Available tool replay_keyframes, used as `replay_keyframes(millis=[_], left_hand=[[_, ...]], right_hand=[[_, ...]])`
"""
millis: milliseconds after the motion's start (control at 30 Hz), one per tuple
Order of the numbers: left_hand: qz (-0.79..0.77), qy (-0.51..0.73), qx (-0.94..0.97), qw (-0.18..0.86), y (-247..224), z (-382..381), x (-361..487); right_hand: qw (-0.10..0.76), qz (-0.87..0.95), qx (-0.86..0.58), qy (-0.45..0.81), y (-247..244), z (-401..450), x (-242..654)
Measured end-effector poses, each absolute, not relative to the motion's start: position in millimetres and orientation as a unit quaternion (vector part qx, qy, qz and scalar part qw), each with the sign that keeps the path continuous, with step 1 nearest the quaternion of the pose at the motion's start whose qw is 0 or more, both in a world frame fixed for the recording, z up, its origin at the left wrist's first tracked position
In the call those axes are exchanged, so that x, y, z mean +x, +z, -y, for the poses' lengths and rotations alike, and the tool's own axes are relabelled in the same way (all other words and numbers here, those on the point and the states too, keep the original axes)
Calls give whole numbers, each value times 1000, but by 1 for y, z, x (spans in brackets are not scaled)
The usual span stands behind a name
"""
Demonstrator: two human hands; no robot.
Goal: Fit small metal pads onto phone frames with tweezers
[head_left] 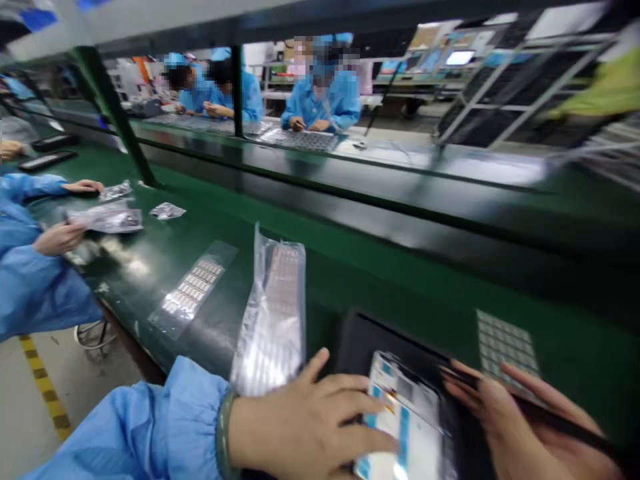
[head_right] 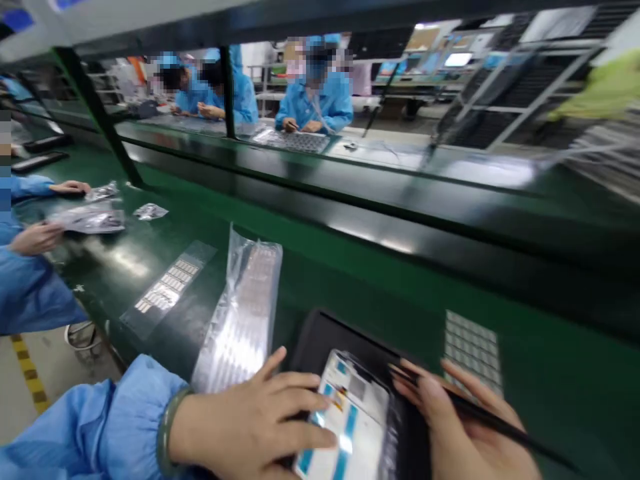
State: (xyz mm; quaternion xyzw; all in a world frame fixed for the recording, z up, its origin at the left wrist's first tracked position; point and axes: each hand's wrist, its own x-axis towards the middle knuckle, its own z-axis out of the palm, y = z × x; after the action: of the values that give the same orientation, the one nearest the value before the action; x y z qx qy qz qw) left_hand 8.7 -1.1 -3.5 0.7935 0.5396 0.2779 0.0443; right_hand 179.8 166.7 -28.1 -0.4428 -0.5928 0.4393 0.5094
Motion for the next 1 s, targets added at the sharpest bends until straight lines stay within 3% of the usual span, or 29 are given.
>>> replay_keyframes(millis=[200, 433, 1000], left_hand=[[-565, 229, 773, 176, 0, 12, 10], [-558, 189, 798, 123, 10, 6, 13], [-562, 200, 795, 112, 7, -10, 28]], right_hand=[[466, 572, -407, 539, -20, -164, 182], [442, 602, -351, 565, -3, -154, 166], [387, 759, -357, 384, -11, -143, 167]])
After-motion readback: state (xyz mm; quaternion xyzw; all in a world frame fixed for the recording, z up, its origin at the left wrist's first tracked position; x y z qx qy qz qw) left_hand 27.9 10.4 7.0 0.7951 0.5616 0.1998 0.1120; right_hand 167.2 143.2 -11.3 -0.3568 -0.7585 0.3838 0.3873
